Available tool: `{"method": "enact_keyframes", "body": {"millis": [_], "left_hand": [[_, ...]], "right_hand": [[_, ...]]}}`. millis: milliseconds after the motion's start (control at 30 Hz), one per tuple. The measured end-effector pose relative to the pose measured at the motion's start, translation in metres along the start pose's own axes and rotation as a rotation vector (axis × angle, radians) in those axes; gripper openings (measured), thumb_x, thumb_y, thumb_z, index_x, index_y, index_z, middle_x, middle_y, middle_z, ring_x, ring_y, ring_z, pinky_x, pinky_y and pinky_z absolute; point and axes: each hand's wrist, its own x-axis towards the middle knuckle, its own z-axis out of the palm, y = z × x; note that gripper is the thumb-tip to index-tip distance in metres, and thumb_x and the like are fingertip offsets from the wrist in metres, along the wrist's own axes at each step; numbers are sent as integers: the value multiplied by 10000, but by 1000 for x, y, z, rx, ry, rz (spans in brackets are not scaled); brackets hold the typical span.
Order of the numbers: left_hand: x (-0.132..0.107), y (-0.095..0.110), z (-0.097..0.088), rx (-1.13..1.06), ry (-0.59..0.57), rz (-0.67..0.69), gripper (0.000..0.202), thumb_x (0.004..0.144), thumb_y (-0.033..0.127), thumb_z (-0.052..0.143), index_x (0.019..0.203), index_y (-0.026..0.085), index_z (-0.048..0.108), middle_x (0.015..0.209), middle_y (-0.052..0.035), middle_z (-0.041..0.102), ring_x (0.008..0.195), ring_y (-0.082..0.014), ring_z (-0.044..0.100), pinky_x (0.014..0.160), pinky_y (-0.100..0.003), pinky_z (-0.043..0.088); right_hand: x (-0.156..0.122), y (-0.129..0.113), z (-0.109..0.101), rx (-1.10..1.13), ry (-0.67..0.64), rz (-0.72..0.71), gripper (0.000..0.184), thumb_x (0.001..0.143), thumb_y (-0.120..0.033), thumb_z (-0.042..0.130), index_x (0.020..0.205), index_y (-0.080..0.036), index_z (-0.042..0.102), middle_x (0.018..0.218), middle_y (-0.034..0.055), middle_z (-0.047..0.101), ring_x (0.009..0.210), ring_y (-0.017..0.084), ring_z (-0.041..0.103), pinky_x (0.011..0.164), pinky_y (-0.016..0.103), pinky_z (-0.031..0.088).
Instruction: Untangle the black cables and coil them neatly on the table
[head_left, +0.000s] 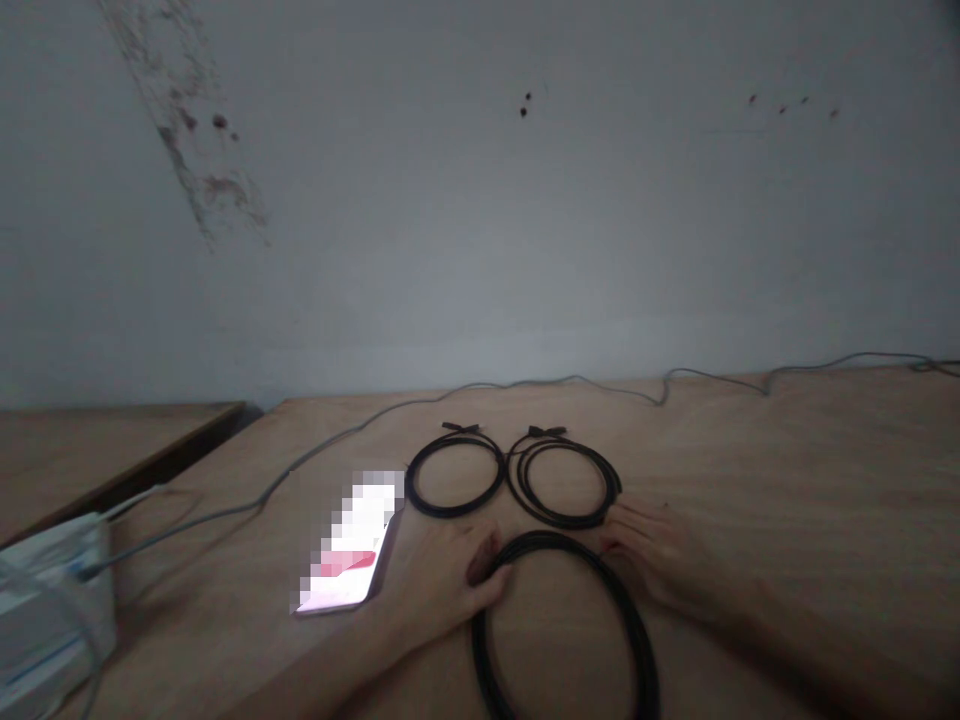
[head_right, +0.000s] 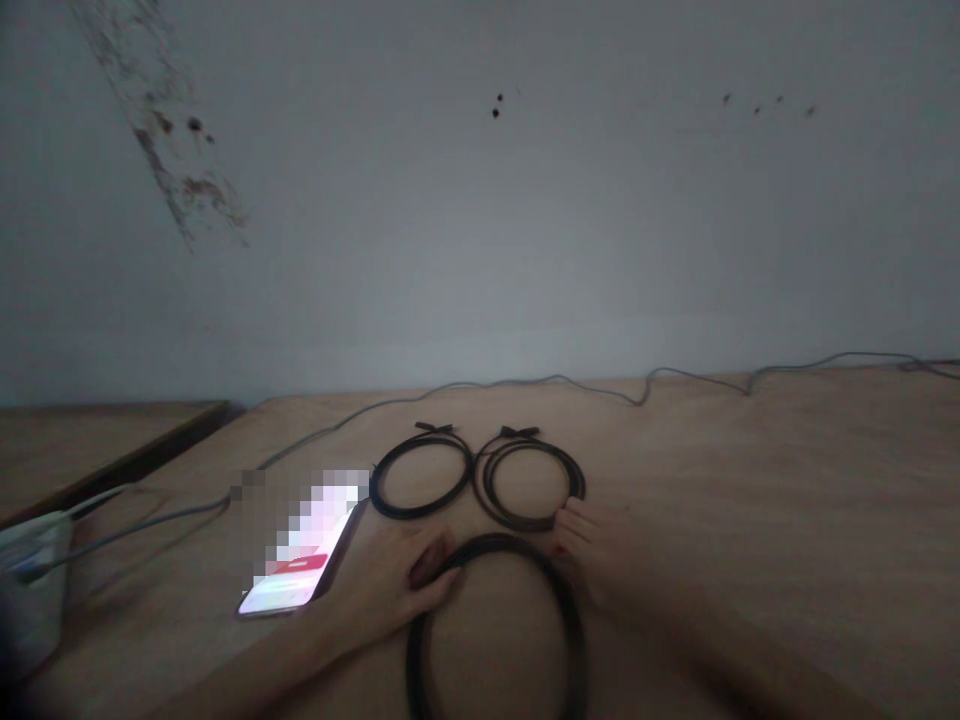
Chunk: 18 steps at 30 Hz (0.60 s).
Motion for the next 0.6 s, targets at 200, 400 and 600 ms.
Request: {"method": "enact_keyframes", "body": {"millis": [200, 400, 600], "left_hand": [[-1, -3, 2, 12, 71, -32, 281, 951, 445, 536, 786, 218, 524, 746, -2, 612, 697, -195, 562, 628, -302, 343], [3, -13, 3, -24, 77, -66, 223, 973, 429, 510, 896, 225, 557, 740, 10, 614, 689, -199, 578, 619, -290, 338], [3, -11, 3, -43, 69, -61, 233, 979, 440, 502, 913, 225, 562, 774, 3, 630, 713, -199, 583, 626, -283, 343]], "right_hand": [[4, -6, -6, -16, 85, -71, 271, 1045, -211, 466, 1171, -236, 706, 1081, 78, 771, 1018, 235, 701, 901, 382, 554], [15, -12, -20, 186, -42, 413, 257, 1017, -396, 521, 948, -220, 694, 819, 38, 710, 719, 190, 640, 662, 319, 493], [17, -12, -14, 249, -72, 580, 358, 988, -501, 546, 821, -226, 702, 735, 26, 709, 666, 192, 628, 598, 302, 435]]}}
